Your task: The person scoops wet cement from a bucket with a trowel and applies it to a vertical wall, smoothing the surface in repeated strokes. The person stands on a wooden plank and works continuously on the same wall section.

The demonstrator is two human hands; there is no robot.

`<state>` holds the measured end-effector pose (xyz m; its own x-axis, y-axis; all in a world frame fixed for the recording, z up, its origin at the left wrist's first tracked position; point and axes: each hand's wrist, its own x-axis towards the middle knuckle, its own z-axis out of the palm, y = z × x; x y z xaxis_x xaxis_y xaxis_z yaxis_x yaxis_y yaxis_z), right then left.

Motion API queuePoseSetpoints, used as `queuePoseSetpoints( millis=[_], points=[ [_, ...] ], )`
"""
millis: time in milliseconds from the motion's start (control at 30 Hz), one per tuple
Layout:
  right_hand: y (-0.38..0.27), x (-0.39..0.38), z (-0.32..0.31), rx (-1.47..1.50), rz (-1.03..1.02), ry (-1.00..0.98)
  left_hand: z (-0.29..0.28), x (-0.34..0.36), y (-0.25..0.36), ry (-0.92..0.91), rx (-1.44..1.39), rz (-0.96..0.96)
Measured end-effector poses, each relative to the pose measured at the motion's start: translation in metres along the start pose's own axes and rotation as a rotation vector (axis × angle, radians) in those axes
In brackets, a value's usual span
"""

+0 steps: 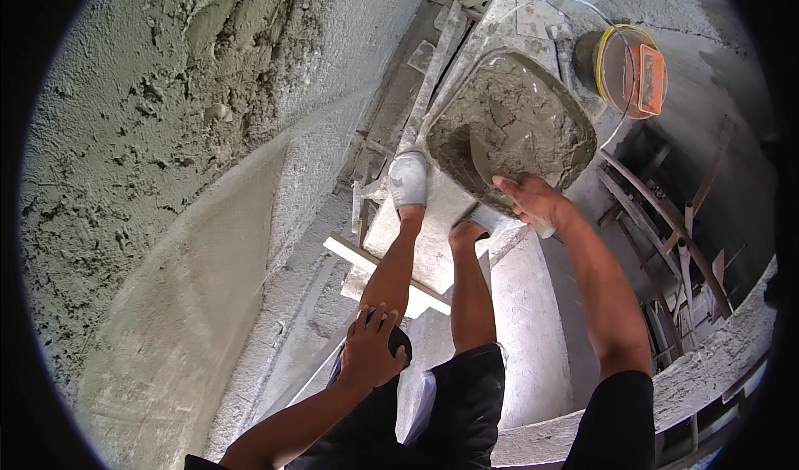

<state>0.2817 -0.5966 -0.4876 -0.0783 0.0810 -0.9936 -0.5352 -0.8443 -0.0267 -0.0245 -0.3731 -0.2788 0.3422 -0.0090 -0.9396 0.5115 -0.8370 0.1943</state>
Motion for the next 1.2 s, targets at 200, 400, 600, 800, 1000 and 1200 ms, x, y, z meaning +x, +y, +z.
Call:
queuePoseSetpoints(
  millis=[200, 400, 600, 800, 1000, 1200],
  points=[
    [0.012, -0.059, 0.006, -0.290, -0.274, 0.007, 0.000, 0.001, 0.003, 0.001, 0.003, -0.001],
    [0.000, -0.081, 0.001, -0.784, -0.478, 0.177, -0.004, 0.000, 0.002, 0.003, -0.023, 0.001],
    [-0.064, -0.008, 0.030, -0.900, -0.479, -0.133, -0.005, 0.003, 0.000, 0.009, -0.046, -0.004],
    [-0.074, 0.052, 0.038, 0.105, -0.143, -0.019, -0.001, 0.003, 0.003, 0.017, 0.006, 0.001],
    [-0.035, 0.019, 0.013, 0.708, -0.106, -0.087, -0.002, 0.002, 0.002, 0.002, -0.024, -0.009],
    [0.025, -0.033, -0.032, -0.043, -0.133, 0.162, -0.001, 0.001, 0.004, -0.017, -0.021, -0.010]
  ],
)
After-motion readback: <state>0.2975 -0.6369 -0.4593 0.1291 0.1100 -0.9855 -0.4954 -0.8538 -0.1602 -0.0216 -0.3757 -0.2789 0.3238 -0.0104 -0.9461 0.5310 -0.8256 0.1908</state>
